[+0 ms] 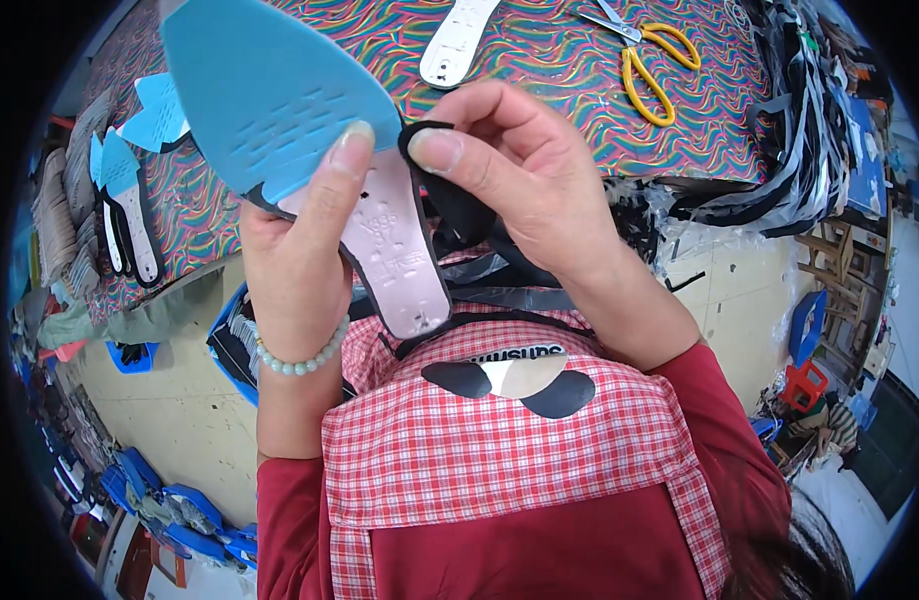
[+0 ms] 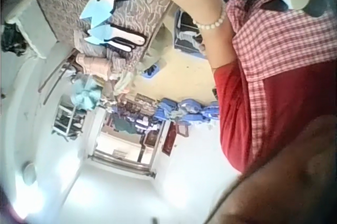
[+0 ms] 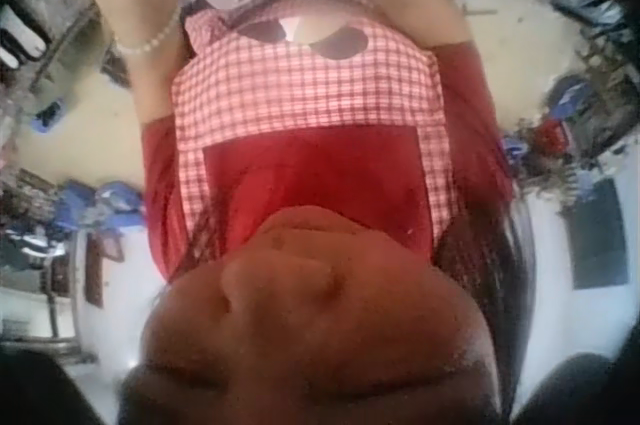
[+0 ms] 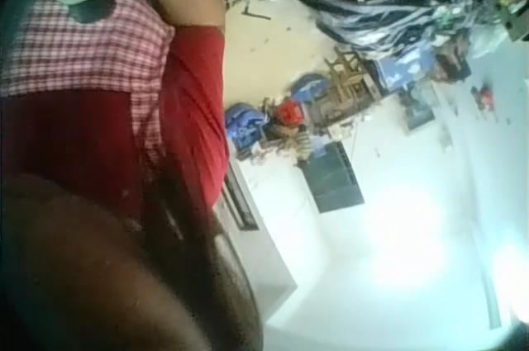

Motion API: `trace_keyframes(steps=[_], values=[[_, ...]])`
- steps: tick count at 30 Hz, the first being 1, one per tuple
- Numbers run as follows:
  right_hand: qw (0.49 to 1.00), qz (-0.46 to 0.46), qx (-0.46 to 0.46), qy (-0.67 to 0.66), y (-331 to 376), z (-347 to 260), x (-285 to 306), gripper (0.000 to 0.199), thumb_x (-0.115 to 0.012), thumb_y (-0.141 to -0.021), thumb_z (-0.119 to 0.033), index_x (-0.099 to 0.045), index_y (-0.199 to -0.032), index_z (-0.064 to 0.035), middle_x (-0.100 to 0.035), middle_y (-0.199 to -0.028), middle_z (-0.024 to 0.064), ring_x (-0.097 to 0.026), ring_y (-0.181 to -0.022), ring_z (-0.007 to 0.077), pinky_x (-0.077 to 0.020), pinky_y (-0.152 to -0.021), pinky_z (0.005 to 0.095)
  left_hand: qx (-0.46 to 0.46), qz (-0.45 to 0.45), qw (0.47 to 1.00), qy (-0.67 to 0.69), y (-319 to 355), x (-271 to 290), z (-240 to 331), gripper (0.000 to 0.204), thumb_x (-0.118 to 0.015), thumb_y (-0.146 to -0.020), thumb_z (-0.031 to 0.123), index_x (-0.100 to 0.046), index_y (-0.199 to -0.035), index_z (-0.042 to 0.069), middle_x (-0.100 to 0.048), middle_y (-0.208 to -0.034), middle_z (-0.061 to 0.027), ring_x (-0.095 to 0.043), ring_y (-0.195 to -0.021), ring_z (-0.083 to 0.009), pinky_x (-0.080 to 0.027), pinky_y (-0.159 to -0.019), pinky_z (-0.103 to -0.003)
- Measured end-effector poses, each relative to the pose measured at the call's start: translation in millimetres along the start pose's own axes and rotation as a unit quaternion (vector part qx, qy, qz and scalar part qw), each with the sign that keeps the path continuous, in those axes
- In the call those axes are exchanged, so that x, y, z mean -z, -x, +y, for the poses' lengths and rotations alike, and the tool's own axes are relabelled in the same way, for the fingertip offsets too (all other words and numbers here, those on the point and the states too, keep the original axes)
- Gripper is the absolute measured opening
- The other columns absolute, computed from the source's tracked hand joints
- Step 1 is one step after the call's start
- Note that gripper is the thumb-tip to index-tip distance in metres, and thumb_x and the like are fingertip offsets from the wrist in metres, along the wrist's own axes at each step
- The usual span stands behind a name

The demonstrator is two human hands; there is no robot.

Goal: The person assembles slipper sandals by attaching black straps to light-blue and white slipper soles. They repeatedly pick up a sole, wrap a strap around it, and trim the excess strap with yellow-handled scissors. Finished units are placed on the table, and the process repeats for multiple pairs.

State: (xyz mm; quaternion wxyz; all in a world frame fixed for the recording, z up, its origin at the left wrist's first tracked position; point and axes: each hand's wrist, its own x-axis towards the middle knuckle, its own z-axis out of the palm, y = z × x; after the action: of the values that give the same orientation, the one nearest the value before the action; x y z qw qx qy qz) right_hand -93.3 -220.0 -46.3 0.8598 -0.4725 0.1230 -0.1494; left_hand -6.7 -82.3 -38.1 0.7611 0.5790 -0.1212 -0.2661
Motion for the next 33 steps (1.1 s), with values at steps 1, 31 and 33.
trace_keyframes(steps=[1,31,33], values=[[1.000,-0.002,0.006,0.004,0.4,0.6,0.8,0.020,-0.068,-0.086,-0.009,-0.058,-0.101,-0.0010,-0.064,-0.091,0.0022,-0.060,-0.084,0.0064,-0.0497,-0.075,0.0195,-0.001,-0.003,1.000,0.008,-0.1,-1.4,-1.5,0.023,-0.059,-0.091,0.011,-0.060,-0.111,0.000,-0.065,-0.102,-0.0081,-0.063,-0.090,-0.0139,-0.050,-0.080,-0.027],[0.997,0.014,0.021,0.077,22.4,12.8,-11.6,0.015,-0.063,-0.091,-0.016,-0.063,-0.095,-0.0012,-0.061,-0.085,0.0016,-0.054,-0.078,0.0052,-0.0446,-0.068,0.0205,-0.112,-0.054,0.989,0.081,-13.1,-14.0,17.9,0.054,-0.040,-0.098,0.042,-0.039,-0.129,-0.003,-0.061,-0.104,-0.0130,-0.060,-0.087,-0.0210,-0.050,-0.076,-0.034],[0.991,-0.010,0.035,0.132,18.7,13.5,-6.4,0.015,-0.065,-0.088,-0.015,-0.063,-0.091,-0.0006,-0.060,-0.083,0.0034,-0.055,-0.075,0.0062,-0.0443,-0.065,0.0221,-0.117,-0.044,0.991,0.054,-16.1,-18.7,17.4,0.055,-0.040,-0.098,0.043,-0.040,-0.129,-0.002,-0.061,-0.105,-0.0130,-0.058,-0.081,-0.0189,-0.051,-0.069,-0.032]])
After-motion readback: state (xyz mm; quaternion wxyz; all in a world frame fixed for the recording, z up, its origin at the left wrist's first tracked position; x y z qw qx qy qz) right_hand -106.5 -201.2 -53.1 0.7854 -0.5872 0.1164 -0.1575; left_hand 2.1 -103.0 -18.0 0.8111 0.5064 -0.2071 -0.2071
